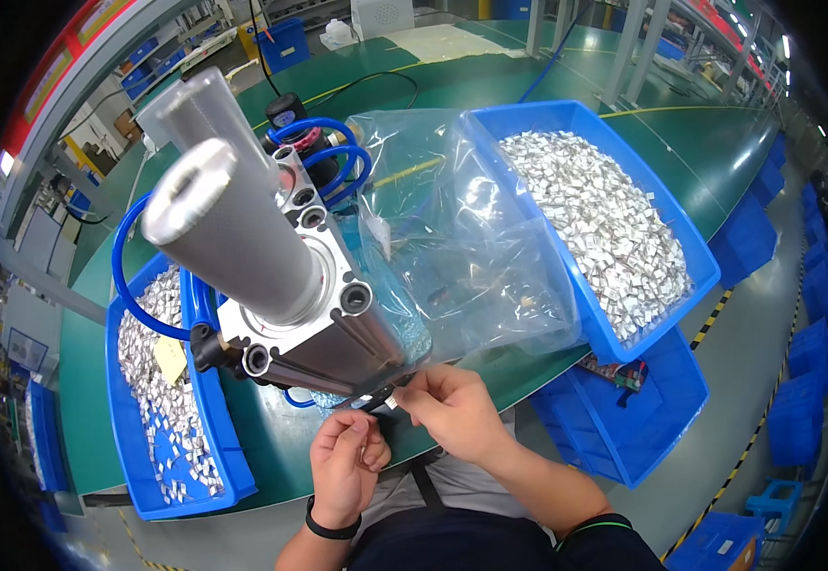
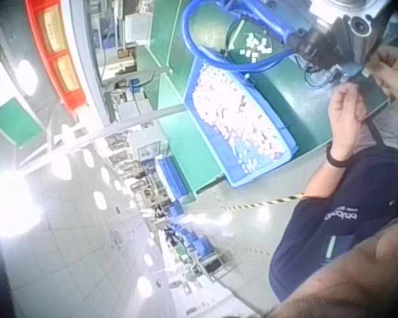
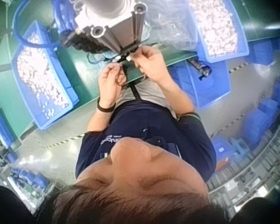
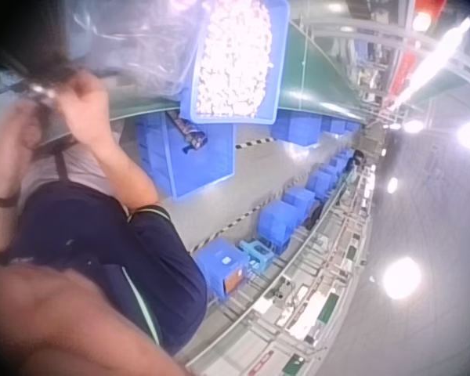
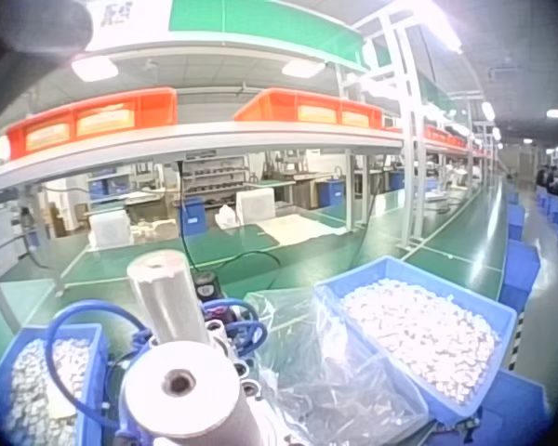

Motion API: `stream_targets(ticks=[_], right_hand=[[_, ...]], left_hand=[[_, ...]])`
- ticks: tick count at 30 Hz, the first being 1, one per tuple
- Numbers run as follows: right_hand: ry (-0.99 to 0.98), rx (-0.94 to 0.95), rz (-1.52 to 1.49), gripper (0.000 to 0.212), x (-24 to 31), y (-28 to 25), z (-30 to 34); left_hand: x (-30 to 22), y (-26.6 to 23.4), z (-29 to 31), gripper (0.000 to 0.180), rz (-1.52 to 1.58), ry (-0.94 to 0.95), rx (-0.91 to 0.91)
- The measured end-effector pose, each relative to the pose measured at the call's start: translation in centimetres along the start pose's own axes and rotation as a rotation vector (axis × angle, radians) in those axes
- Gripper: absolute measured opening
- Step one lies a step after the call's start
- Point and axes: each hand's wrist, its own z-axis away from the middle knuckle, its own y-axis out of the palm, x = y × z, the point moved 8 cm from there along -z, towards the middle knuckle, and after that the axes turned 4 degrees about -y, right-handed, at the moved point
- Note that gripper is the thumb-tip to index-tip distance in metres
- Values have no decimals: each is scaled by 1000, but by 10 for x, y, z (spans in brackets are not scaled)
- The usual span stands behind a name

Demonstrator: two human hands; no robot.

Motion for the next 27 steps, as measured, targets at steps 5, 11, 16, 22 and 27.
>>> stream_targets(ticks=[5,11,16,22,27], right_hand=[[0,-2,-33,19,2,1,1],[-49,4,-11,16,1,0,2],[-67,90,-59,12,-3,1,10],[-171,120,-97,7,0,-3,14],[-263,153,35,7,38,-25,41]], left_hand=[[0,0,1,10,6,2,8],[-1,7,6,26,151,-105,93],[0,13,12,27,176,-203,153],[2,22,4,28,59,-193,90],[7,23,1,42,150,-194,138]])
